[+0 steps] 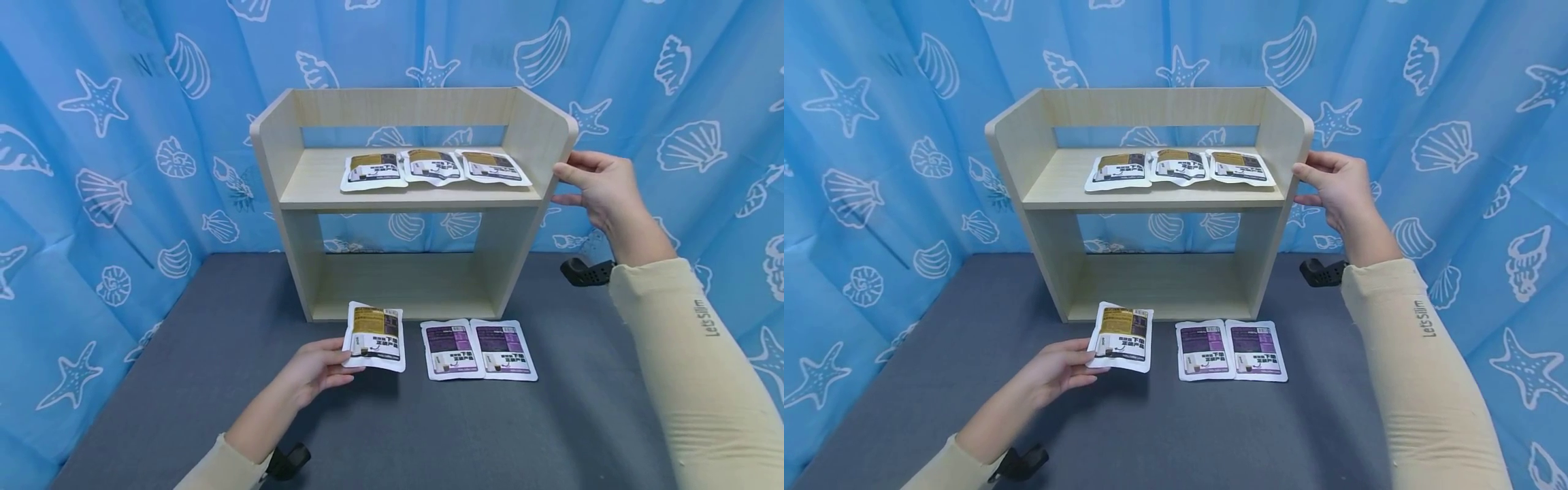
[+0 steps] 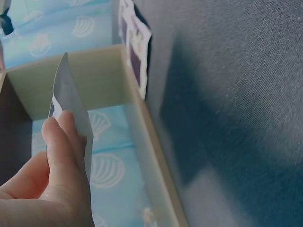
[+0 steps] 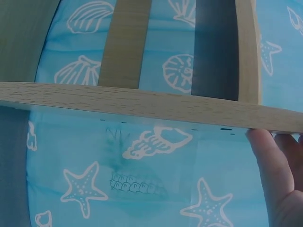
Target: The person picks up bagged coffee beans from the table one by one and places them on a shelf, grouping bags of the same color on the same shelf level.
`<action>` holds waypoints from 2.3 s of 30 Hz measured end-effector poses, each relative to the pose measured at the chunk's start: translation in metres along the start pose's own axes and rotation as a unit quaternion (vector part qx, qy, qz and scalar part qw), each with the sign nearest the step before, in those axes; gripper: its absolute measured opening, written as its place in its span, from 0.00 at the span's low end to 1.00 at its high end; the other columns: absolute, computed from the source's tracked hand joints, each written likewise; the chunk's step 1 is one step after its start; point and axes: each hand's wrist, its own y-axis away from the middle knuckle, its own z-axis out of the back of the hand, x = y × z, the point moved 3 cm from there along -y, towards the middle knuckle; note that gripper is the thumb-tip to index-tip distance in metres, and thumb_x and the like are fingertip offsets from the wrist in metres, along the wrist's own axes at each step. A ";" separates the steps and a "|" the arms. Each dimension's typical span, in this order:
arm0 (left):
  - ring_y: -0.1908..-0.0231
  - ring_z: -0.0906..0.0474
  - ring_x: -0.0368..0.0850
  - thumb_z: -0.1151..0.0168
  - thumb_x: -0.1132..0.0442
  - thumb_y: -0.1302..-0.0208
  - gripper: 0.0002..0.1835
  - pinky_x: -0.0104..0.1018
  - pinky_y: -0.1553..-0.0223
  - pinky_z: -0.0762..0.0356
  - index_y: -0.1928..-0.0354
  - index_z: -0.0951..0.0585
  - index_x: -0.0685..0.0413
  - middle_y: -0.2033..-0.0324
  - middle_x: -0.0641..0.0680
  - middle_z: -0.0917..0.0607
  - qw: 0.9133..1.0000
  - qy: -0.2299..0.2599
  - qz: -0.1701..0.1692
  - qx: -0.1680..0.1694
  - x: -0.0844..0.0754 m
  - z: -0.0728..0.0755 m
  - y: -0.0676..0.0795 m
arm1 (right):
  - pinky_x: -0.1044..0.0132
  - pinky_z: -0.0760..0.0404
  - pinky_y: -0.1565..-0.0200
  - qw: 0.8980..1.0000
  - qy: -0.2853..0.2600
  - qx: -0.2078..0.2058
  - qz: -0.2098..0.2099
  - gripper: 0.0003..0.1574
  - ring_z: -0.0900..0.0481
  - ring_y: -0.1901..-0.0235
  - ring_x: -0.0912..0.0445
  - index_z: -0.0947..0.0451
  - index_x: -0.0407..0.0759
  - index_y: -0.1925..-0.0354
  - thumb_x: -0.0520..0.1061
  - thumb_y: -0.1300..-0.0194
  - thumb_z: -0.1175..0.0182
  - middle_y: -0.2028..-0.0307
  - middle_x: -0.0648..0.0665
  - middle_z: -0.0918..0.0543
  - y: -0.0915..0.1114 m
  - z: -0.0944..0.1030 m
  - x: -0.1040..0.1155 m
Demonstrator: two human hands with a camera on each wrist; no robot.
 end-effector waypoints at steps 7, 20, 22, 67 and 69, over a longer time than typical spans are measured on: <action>0.64 0.14 0.47 0.49 0.73 0.29 0.24 0.33 0.67 0.16 0.34 0.35 0.71 0.50 0.65 0.18 0.999 0.003 -0.013 0.034 -0.015 0.007 0.016 | 0.62 0.16 0.76 0.999 -0.030 0.022 0.016 0.41 0.18 0.63 0.60 0.25 0.47 0.37 0.46 0.51 0.25 0.53 0.50 0.20 0.000 0.000 0.005; 0.59 0.15 0.49 0.49 0.71 0.28 0.26 0.32 0.64 0.17 0.31 0.39 0.70 0.47 0.63 0.19 0.996 -0.003 -0.041 0.076 -0.043 0.012 0.044 | 0.64 0.17 0.77 1.000 -0.010 -0.008 0.026 0.39 0.18 0.65 0.60 0.23 0.45 0.39 0.47 0.50 0.25 0.59 0.51 0.18 0.001 -0.004 0.018; 0.58 0.15 0.50 0.50 0.71 0.28 0.27 0.32 0.64 0.17 0.31 0.40 0.70 0.47 0.62 0.19 0.996 -0.004 -0.048 0.081 -0.048 0.013 0.049 | 0.65 0.17 0.77 1.000 -0.002 -0.009 0.025 0.38 0.17 0.65 0.61 0.23 0.45 0.39 0.47 0.49 0.26 0.60 0.51 0.18 0.000 -0.005 0.018; 0.61 0.15 0.44 0.53 0.69 0.25 0.28 0.30 0.62 0.17 0.27 0.45 0.66 0.56 0.54 0.15 0.980 0.092 -0.146 0.099 -0.144 -0.002 0.078 | 0.67 0.17 0.76 0.999 0.042 -0.031 0.016 0.37 0.19 0.65 0.62 0.22 0.45 0.40 0.52 0.49 0.28 0.58 0.52 0.19 -0.001 -0.004 0.015; 0.61 0.15 0.44 0.53 0.69 0.25 0.28 0.30 0.63 0.17 0.27 0.45 0.65 0.56 0.54 0.16 0.980 0.103 -0.143 0.093 -0.149 -0.004 0.077 | 0.67 0.17 0.76 0.999 0.041 -0.032 0.015 0.37 0.19 0.65 0.62 0.22 0.46 0.40 0.52 0.49 0.28 0.58 0.52 0.19 -0.001 -0.004 0.015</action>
